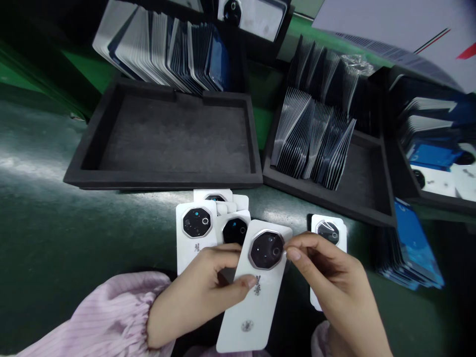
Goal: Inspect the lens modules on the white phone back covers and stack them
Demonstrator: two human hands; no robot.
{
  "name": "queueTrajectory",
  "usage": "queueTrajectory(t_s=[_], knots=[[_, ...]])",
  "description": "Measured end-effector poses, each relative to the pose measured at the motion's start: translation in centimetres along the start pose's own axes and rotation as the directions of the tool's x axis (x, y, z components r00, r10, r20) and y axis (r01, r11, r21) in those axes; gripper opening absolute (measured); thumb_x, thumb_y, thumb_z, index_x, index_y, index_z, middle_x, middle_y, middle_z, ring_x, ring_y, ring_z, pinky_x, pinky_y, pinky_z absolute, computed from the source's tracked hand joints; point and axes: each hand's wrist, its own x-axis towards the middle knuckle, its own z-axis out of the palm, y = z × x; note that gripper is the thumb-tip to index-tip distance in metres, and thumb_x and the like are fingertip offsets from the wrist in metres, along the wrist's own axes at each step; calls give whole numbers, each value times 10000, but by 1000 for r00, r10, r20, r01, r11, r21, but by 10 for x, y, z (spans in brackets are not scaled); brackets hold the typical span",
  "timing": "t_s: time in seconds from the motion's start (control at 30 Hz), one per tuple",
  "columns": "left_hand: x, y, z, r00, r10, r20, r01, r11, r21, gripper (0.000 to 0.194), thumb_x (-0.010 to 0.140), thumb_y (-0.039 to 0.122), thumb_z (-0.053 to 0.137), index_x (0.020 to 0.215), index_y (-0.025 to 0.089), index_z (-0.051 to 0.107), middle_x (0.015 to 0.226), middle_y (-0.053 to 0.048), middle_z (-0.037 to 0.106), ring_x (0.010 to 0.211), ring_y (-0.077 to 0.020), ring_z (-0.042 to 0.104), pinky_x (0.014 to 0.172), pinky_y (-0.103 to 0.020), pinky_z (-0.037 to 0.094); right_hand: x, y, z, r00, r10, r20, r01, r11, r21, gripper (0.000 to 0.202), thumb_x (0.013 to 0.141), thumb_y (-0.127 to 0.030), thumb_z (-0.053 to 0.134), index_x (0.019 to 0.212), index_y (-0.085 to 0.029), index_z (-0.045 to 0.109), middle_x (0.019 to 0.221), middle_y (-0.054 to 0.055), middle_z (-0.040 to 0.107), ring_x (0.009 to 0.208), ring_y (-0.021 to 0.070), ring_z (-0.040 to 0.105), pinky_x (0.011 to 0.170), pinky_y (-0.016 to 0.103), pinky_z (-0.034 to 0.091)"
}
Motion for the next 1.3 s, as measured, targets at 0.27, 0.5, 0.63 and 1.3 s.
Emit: queueTrajectory(t_s=[0.27,0.5,0.63,1.3], knots=[[-1,0,0,1000,16,2,-16,1000,21,185,952,224,634,807,183,742,919,-28,668,785,-170,557,630,-242,441,0,0,6,999,-19,-26,17,998,-66,164,965,-399,700,882,-265,745,771,18,715,651,172,617,528,276,430],[-4,-2,0,998,63,-20,-62,997,44,216,976,234,641,798,182,752,975,-40,699,842,-184,603,680,-254,473,3,-4,14,980,-35,-198,16,995,-94,164,928,-362,730,930,-271,593,710,-54,573,563,115,531,492,213,446],[-6,-1,-1,993,112,-33,-111,993,30,208,990,224,645,831,189,773,966,-33,706,876,-187,629,753,-265,508,3,-3,12,999,3,36,-4,1000,30,148,950,-387,693,923,-254,636,724,-29,600,607,143,570,531,238,475],[3,-15,-1,990,116,-79,-108,989,98,388,825,-28,435,844,178,763,851,-16,678,717,-140,697,637,-224,602,-13,37,-26,922,51,-384,-209,901,-380,420,828,-559,655,1053,-209,704,927,68,631,628,194,534,628,358,463]])
